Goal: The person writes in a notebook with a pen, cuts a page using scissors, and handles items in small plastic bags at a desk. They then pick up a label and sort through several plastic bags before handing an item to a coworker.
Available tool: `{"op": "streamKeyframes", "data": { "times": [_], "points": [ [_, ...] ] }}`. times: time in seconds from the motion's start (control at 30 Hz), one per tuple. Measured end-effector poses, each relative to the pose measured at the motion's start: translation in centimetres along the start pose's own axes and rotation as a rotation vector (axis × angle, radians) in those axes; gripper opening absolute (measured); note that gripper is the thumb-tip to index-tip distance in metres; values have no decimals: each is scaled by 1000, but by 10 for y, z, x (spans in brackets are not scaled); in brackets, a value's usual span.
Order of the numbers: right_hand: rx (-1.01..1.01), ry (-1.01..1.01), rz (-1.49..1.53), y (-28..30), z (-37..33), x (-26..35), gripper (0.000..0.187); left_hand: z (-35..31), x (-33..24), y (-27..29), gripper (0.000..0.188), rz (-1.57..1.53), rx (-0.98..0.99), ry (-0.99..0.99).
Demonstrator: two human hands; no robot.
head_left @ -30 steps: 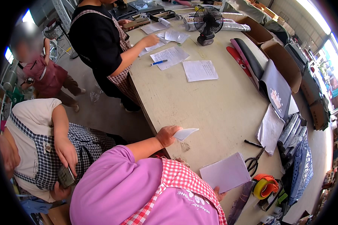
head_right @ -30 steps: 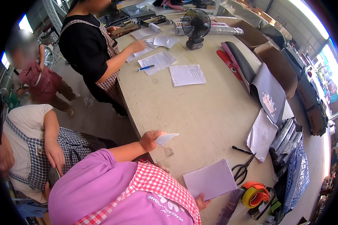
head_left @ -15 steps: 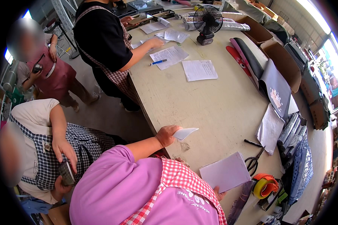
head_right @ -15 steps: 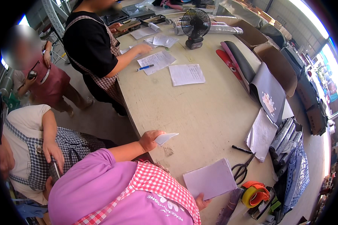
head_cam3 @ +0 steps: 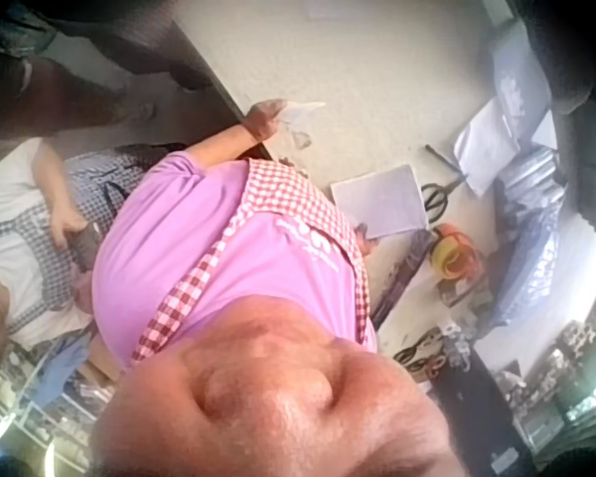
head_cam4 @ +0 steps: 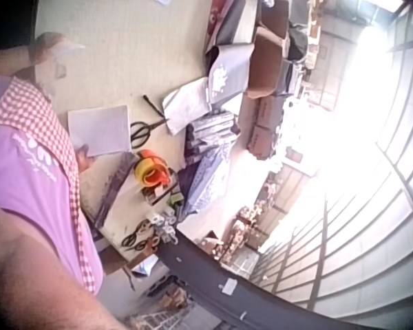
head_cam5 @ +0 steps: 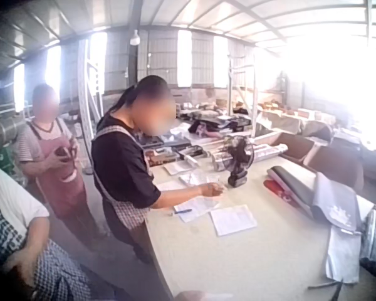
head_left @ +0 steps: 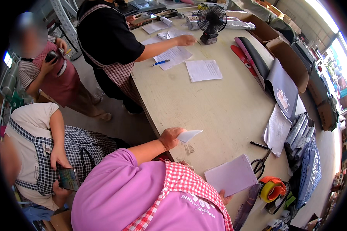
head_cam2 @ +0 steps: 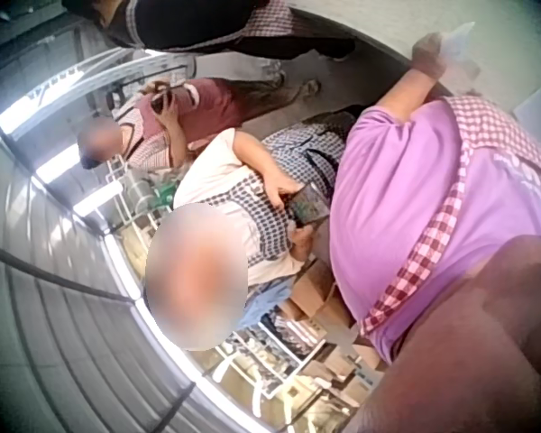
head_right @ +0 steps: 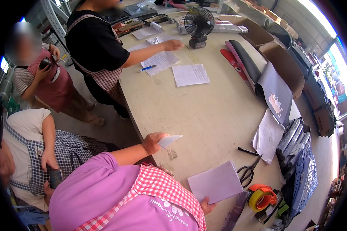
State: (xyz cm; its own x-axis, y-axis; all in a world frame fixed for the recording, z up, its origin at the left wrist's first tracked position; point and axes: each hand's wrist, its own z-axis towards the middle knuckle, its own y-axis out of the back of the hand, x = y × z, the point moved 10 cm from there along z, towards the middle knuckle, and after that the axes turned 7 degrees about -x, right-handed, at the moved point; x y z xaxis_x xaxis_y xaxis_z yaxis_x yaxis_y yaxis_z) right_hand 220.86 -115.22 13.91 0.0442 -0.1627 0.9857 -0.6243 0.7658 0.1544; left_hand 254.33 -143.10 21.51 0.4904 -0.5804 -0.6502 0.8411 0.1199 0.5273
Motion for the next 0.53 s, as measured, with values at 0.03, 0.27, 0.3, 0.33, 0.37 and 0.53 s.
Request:
{"op": "streamKeyframes", "data": {
  "times": [0.03,0.27,0.3,0.33,0.37,0.53],
  "points": [
    [23,8,12,-1,1,0,41,0,1,0,23,3,0,6],
    [-32,-24,22,2,-1,-1,40,-1,0,1,23,-10,-3,16],
    [2,-29,3,1,0,0,40,-2,1,1,24,-5,-3,16],
    [-14,-24,16,2,-1,1,39,-2,1,0,24,0,-3,15],
    [-31,-20,29,1,-1,2,39,-3,2,0,24,5,-3,15],
    [28,10,65,-3,-1,6,39,-5,4,-3,25,20,8,4]
  ]
}}
